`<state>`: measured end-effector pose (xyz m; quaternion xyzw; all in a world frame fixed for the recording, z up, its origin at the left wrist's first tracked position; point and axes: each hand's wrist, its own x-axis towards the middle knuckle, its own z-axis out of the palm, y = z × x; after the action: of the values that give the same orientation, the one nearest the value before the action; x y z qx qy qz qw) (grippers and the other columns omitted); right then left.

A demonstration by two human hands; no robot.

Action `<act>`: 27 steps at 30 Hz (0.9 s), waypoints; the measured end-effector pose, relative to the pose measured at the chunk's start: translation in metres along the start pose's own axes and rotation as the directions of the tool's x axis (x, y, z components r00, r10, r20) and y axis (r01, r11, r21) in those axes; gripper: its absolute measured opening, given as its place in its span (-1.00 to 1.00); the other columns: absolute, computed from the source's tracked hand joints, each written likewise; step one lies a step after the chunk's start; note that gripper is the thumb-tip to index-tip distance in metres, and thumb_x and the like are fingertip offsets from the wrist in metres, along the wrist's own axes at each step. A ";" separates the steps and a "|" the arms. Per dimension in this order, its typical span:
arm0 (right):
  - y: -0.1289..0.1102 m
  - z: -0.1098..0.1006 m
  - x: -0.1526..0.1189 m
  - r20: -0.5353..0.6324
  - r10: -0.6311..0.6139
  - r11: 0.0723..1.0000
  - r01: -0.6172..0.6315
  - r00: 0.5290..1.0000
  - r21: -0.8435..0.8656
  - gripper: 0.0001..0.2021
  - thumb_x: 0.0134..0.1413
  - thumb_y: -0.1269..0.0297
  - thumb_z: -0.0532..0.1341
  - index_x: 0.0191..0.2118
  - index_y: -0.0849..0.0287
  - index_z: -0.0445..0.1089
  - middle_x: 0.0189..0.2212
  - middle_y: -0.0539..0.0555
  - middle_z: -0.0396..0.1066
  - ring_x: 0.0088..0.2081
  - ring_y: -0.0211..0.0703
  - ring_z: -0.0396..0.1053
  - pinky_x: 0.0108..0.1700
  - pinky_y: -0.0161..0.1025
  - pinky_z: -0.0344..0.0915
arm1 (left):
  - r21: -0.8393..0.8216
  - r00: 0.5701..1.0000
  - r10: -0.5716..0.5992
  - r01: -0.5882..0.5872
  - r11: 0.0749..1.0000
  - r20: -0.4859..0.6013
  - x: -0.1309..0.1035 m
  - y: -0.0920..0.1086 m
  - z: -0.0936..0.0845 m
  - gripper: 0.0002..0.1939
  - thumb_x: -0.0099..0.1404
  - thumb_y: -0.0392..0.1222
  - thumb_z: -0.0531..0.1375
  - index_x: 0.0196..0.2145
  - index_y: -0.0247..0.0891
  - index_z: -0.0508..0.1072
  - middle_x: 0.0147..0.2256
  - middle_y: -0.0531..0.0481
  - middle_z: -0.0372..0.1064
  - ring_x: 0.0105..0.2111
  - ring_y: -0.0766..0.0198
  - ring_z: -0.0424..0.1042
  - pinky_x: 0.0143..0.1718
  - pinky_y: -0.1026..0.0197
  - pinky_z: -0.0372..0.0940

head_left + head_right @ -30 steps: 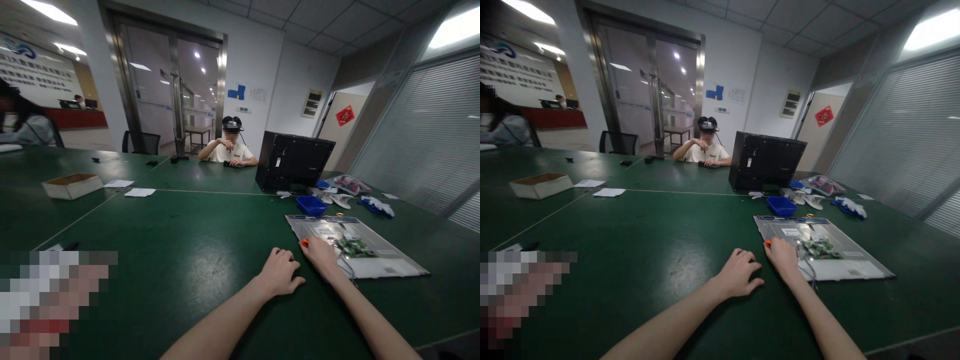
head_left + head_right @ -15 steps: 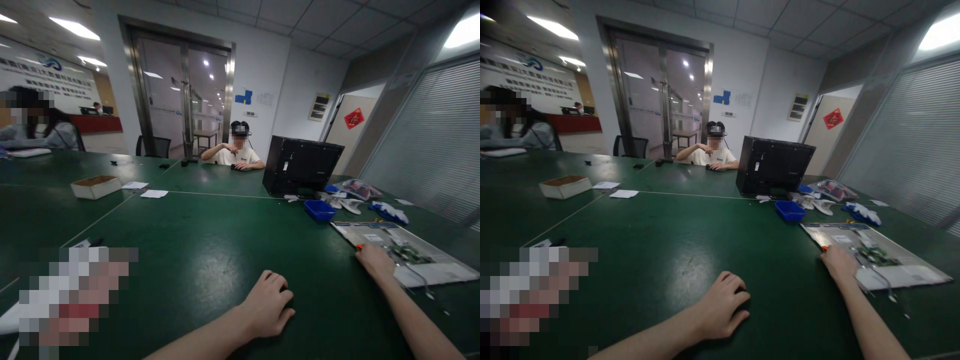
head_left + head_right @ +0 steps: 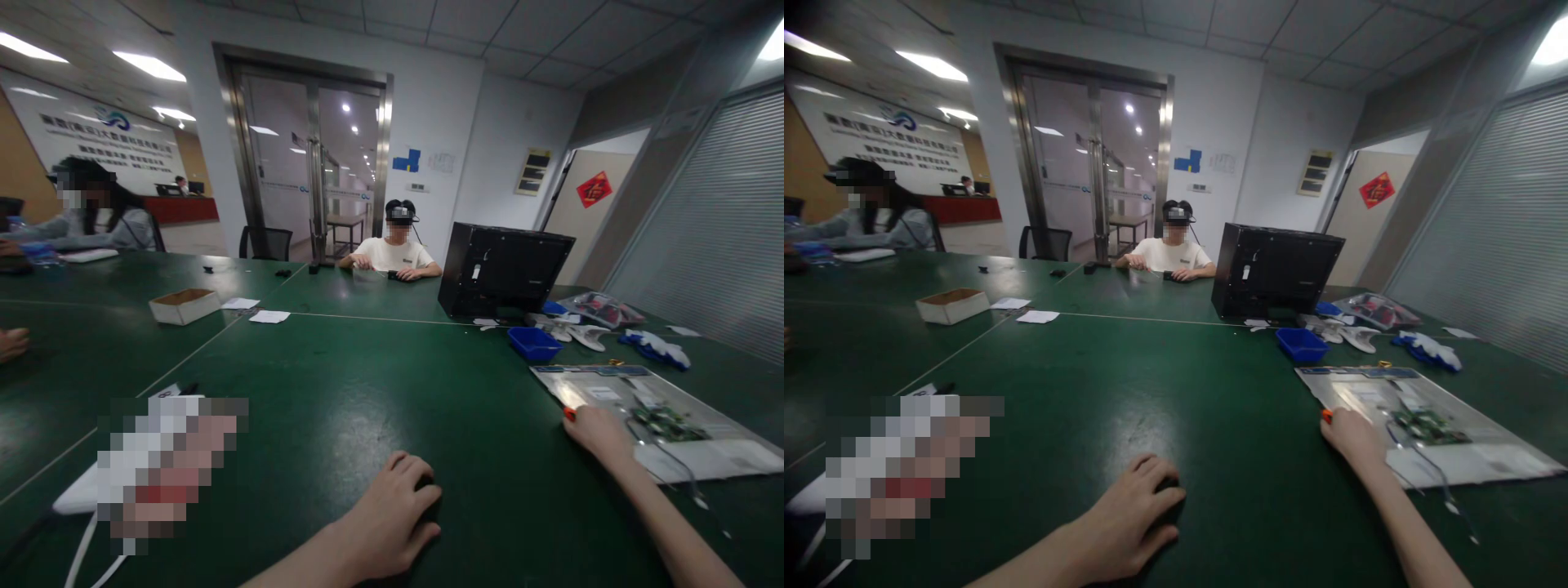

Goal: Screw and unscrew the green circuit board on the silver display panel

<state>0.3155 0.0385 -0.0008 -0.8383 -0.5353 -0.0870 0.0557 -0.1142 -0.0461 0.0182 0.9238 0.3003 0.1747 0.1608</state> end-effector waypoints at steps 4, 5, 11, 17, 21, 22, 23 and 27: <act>-0.062 -0.010 -0.045 0.128 -0.203 0.979 0.204 0.971 0.006 -0.75 -0.01 0.22 0.11 -0.40 0.28 0.46 -0.40 0.33 0.47 -0.34 0.10 0.45 -0.35 -0.15 0.24 | 0.019 0.999 -0.040 0.041 0.999 -0.026 0.001 -0.006 -0.007 -0.65 0.27 -0.10 0.16 0.01 -0.14 0.34 -0.03 -0.10 0.27 -0.01 0.09 0.23 0.11 -0.01 0.03; -0.080 -0.015 -0.059 0.143 -0.255 0.967 0.256 0.956 0.017 -0.76 -0.01 0.23 0.11 -0.36 0.27 0.46 -0.38 0.32 0.47 -0.31 0.10 0.45 -0.32 -0.16 0.24 | 0.019 0.998 -0.048 0.048 0.999 -0.037 0.002 -0.009 -0.009 -0.65 0.28 -0.11 0.14 0.02 -0.14 0.32 -0.02 -0.10 0.27 -0.01 0.09 0.23 0.11 -0.02 0.04; -0.177 -0.052 -0.142 0.166 -0.577 0.816 0.557 0.799 0.157 -0.76 0.03 0.22 0.07 -0.21 0.16 0.38 -0.33 0.17 0.47 -0.27 0.00 0.44 -0.28 -0.20 0.24 | -0.045 0.982 -0.137 0.132 0.990 -0.126 0.012 -0.034 -0.025 -0.63 0.37 -0.11 0.01 0.09 -0.22 0.28 0.06 -0.14 0.24 0.06 0.10 0.20 0.11 0.03 0.10; -0.255 -0.078 -0.201 0.150 -0.788 0.612 0.733 0.597 0.297 -0.61 -0.04 0.09 0.14 -0.15 0.29 0.34 -0.28 0.30 0.45 -0.30 0.14 0.45 -0.32 -0.10 0.30 | -0.131 0.960 -0.235 0.217 0.967 -0.149 0.038 -0.076 -0.031 -0.56 0.43 -0.09 -0.14 0.12 -0.33 0.26 0.14 -0.17 0.20 0.13 0.15 0.18 0.15 0.07 0.09; -0.298 -0.091 -0.229 0.168 -0.860 0.509 0.782 0.483 0.359 -0.56 -0.06 0.01 0.18 -0.17 0.30 0.36 -0.32 0.29 0.45 -0.35 0.15 0.45 -0.43 -0.12 0.33 | -0.075 0.959 -0.255 0.248 0.966 -0.124 0.046 -0.104 -0.024 -0.53 0.45 -0.08 -0.19 0.10 -0.35 0.30 0.13 -0.16 0.23 0.13 0.15 0.20 0.17 0.06 0.06; -0.307 -0.094 -0.235 0.183 -0.868 0.495 0.788 0.460 0.366 -0.54 -0.08 -0.02 0.19 -0.17 0.29 0.37 -0.31 0.30 0.45 -0.34 0.16 0.45 -0.43 -0.11 0.34 | -0.049 0.962 -0.242 0.237 0.970 -0.127 0.044 -0.109 -0.022 -0.54 0.45 -0.09 -0.19 0.08 -0.35 0.32 0.12 -0.15 0.25 0.11 0.15 0.21 0.16 0.07 0.07; -0.314 -0.096 -0.240 0.195 -0.876 0.481 0.796 0.440 0.368 -0.52 -0.10 -0.04 0.20 -0.16 0.27 0.37 -0.28 0.30 0.44 -0.33 0.15 0.45 -0.44 -0.10 0.34 | -0.015 0.968 -0.213 0.213 0.977 -0.136 0.041 -0.114 -0.021 -0.55 0.45 -0.10 -0.18 0.05 -0.33 0.36 0.09 -0.14 0.28 0.09 0.15 0.23 0.15 0.08 0.09; -0.321 -0.106 -0.258 0.196 -0.929 0.368 0.848 0.315 0.383 -0.56 -0.04 -0.05 0.18 -0.15 0.21 0.38 -0.19 0.26 0.44 -0.36 0.08 0.45 -0.47 -0.13 0.35 | 0.129 0.980 -0.121 0.142 0.981 -0.155 0.019 -0.125 -0.022 -0.61 0.44 -0.13 -0.12 0.04 -0.26 0.36 0.06 -0.11 0.31 0.08 0.14 0.23 0.12 0.06 0.09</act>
<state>-0.0907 -0.0757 0.0494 -0.3893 -0.9133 0.1179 -0.0193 -0.1717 0.0654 -0.0079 0.8955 0.3833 0.2097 0.0846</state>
